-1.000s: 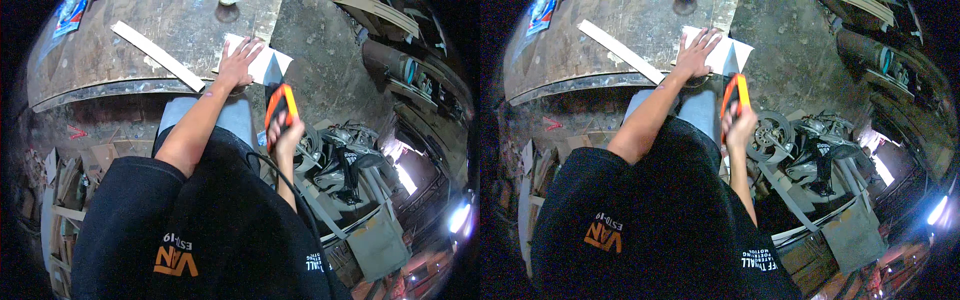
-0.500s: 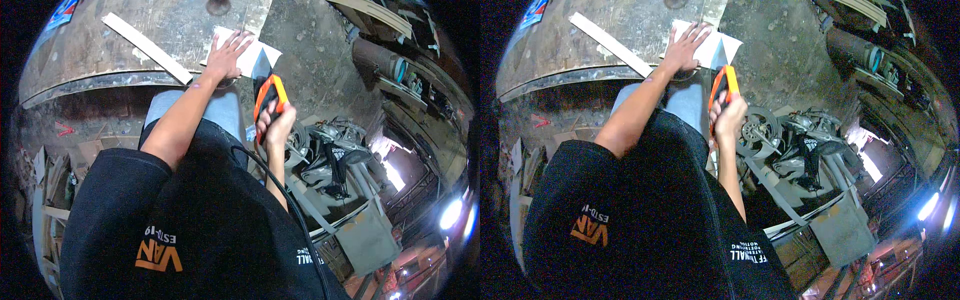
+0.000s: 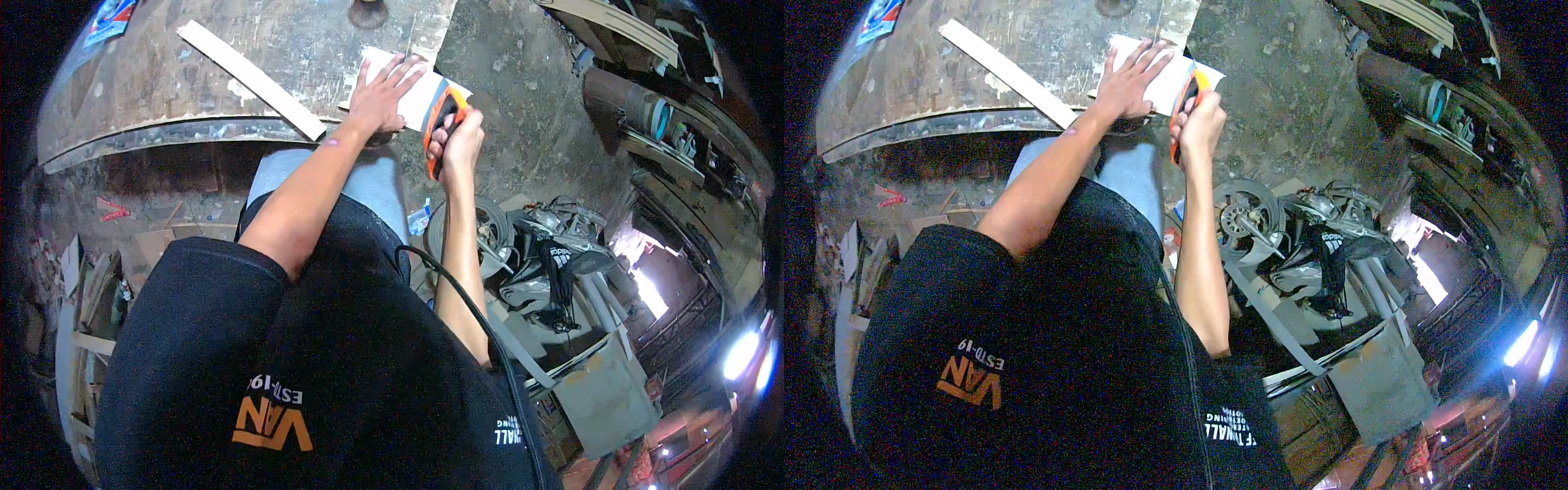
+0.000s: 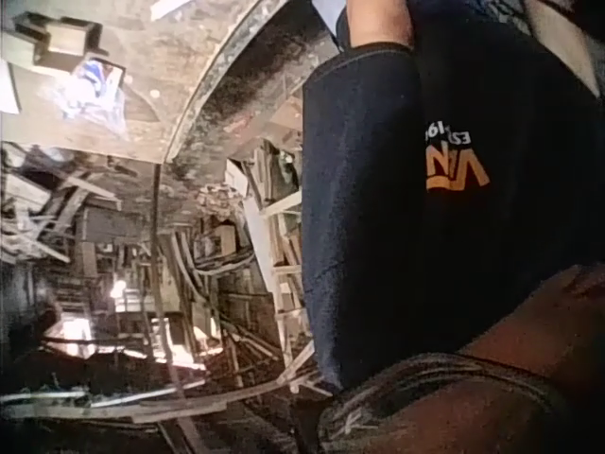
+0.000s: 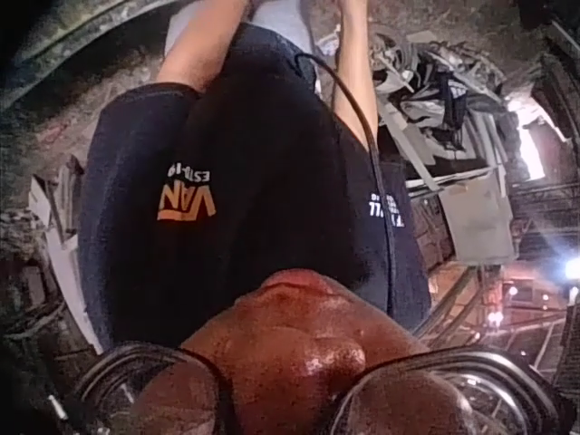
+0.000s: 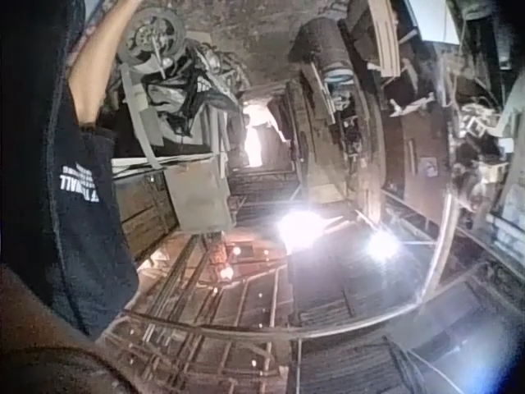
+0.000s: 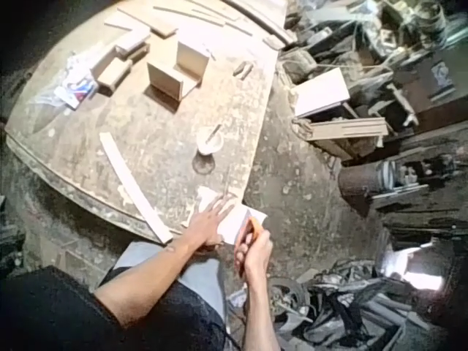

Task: The person aligns wooden pieces on a workbench, marks a line on a wooden board using a pencil and a hand saw, and cuts the board with the hand saw.

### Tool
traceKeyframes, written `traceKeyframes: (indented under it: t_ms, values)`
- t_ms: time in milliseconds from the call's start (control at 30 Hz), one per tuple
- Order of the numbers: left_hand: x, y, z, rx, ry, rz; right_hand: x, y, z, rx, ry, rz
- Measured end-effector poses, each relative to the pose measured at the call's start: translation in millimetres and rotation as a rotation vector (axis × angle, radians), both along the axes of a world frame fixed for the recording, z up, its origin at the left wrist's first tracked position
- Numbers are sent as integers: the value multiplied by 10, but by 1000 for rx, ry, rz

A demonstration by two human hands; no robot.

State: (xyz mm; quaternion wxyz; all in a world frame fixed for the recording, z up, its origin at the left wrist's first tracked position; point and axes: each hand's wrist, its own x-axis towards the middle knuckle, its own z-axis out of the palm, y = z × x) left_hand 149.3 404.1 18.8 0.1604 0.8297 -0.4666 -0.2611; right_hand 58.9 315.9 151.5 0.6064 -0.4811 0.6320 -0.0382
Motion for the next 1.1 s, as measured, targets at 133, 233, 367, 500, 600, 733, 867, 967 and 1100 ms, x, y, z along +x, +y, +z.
traceKeyframes:
  t_ms: [133, 233, 367, 500, 600, 733, 867, 967, 1100]
  values:
    - [10, 55, -39, 30, -32, 0, -403, 305, 723, 163, -38, -100]
    - [-110, 59, 40, 23, -1, 9, -508, 298, 557, 140, -106, -159]
    - [-27, -53, 19, 24, 13, 14, -125, 27, -36, -70, -23, 12]
    - [53, 71, 88, 75, 14, 30, -469, 258, 417, 41, -43, -11]
    - [11, 3, 94, 13, 11, 33, -552, 333, 363, 66, -54, -67]
    - [-6, -13, 86, 19, 47, 36, -106, -12, -40, 29, -41, -36]
    - [51, 58, 116, 46, 26, 39, -551, 368, 658, 79, -70, -86]
    - [24, -12, 126, 11, 28, 44, -623, 333, 403, 41, -127, -71]
    - [-3, -26, 91, 9, 25, 30, -208, 10, 24, 50, -24, -25]
